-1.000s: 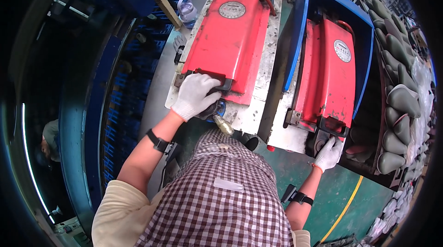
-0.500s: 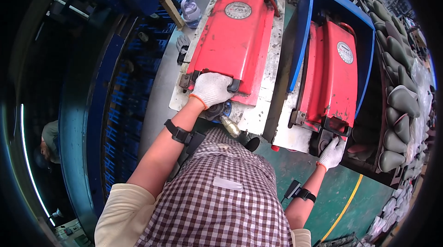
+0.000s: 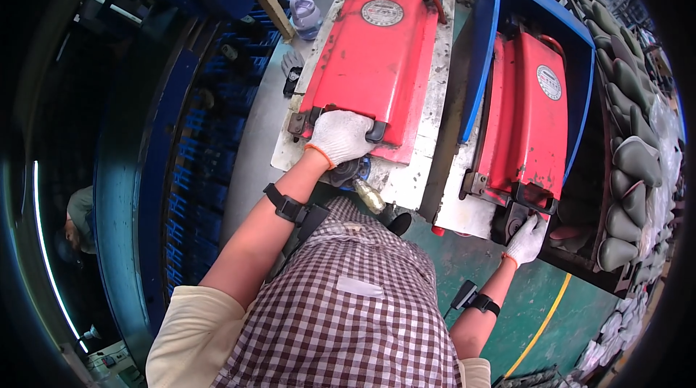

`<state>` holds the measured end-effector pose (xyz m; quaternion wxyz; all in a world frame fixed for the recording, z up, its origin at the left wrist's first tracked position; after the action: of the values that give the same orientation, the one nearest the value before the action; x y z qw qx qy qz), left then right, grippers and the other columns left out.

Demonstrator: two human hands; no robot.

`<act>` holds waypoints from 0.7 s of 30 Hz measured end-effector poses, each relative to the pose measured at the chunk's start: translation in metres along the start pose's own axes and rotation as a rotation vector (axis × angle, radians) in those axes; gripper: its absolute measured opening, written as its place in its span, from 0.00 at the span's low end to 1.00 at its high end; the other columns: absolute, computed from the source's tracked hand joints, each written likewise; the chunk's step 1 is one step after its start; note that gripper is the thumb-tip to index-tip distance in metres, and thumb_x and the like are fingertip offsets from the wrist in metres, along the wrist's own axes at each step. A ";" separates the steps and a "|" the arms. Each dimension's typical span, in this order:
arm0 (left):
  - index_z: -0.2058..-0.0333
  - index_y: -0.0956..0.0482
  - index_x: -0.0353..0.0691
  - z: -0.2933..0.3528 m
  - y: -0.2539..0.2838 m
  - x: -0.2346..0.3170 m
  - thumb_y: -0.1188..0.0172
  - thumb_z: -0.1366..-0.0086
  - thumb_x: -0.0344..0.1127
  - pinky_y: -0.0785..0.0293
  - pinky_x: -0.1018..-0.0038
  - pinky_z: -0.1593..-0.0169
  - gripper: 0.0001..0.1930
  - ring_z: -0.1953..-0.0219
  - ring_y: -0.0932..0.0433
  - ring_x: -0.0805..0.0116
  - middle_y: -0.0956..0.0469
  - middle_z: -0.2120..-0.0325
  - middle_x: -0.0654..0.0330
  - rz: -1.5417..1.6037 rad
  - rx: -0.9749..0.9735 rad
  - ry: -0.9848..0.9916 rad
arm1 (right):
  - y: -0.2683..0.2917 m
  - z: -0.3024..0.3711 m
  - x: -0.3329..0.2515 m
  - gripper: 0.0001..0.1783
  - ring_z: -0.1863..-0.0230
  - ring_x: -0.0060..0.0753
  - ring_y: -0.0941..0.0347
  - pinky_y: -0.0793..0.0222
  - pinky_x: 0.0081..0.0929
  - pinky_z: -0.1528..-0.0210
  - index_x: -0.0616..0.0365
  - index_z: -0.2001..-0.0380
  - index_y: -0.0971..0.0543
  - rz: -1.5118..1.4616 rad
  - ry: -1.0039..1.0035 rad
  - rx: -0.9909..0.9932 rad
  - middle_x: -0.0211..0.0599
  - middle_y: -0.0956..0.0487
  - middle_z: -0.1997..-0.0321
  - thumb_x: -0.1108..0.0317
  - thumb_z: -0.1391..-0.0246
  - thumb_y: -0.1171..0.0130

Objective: The person is manufacturing shoes in a factory, putting shoes in a machine and then on a conveyor belt.

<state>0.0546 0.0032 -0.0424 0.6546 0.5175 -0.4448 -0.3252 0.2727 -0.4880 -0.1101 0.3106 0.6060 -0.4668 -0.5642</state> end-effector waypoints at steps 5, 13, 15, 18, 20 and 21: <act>0.69 0.11 0.45 -0.001 0.000 0.000 0.39 0.43 0.44 0.18 0.56 0.62 0.12 0.66 0.13 0.51 0.14 0.71 0.50 0.005 -0.012 0.003 | -0.002 -0.001 0.003 0.26 0.45 0.53 0.20 0.28 0.43 0.45 0.53 0.44 0.18 -0.015 0.005 0.000 0.45 0.16 0.45 0.48 0.32 0.51; 0.70 0.12 0.46 -0.001 -0.003 -0.002 0.36 0.41 0.54 0.18 0.56 0.62 0.17 0.68 0.14 0.51 0.15 0.73 0.51 0.004 0.010 -0.003 | 0.000 -0.001 0.000 0.25 0.45 0.53 0.20 0.28 0.42 0.44 0.53 0.44 0.18 -0.013 -0.006 -0.028 0.45 0.16 0.46 0.48 0.32 0.51; 0.70 0.12 0.46 -0.001 -0.004 -0.003 0.36 0.41 0.55 0.19 0.56 0.62 0.18 0.68 0.14 0.51 0.15 0.73 0.51 0.000 0.007 -0.003 | -0.001 -0.002 0.001 0.25 0.45 0.53 0.20 0.28 0.42 0.44 0.53 0.44 0.18 -0.004 -0.012 -0.033 0.45 0.16 0.46 0.49 0.32 0.51; 0.70 0.12 0.46 -0.001 -0.004 -0.003 0.36 0.41 0.55 0.19 0.56 0.62 0.18 0.68 0.14 0.50 0.15 0.73 0.51 -0.004 0.002 0.000 | -0.003 -0.002 0.003 0.25 0.45 0.53 0.20 0.28 0.42 0.44 0.53 0.45 0.18 -0.020 0.003 -0.029 0.44 0.16 0.46 0.48 0.32 0.51; 0.70 0.12 0.46 -0.001 -0.003 -0.002 0.36 0.41 0.55 0.19 0.56 0.62 0.18 0.68 0.14 0.50 0.15 0.73 0.51 -0.004 0.001 0.001 | -0.004 -0.003 0.005 0.26 0.48 0.57 0.20 0.28 0.47 0.48 0.56 0.46 0.19 -0.035 0.048 0.006 0.51 0.16 0.48 0.47 0.31 0.52; 0.69 0.11 0.46 0.000 -0.001 -0.001 0.37 0.43 0.49 0.18 0.56 0.62 0.15 0.67 0.14 0.51 0.15 0.72 0.51 0.000 -0.009 0.006 | -0.003 -0.002 0.002 0.26 0.48 0.57 0.20 0.28 0.47 0.48 0.56 0.46 0.19 -0.036 0.049 0.005 0.51 0.16 0.48 0.47 0.31 0.52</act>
<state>0.0547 0.0038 -0.0438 0.6583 0.5155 -0.4414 -0.3256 0.2754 -0.4896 -0.1131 0.3104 0.6285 -0.4495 -0.5537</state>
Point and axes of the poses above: each hand's wrist, its own z-axis away from the middle knuckle, its own y-axis out of the back of the hand, x = y × z, the point moved 7 cm from there along -z, towards the middle knuckle
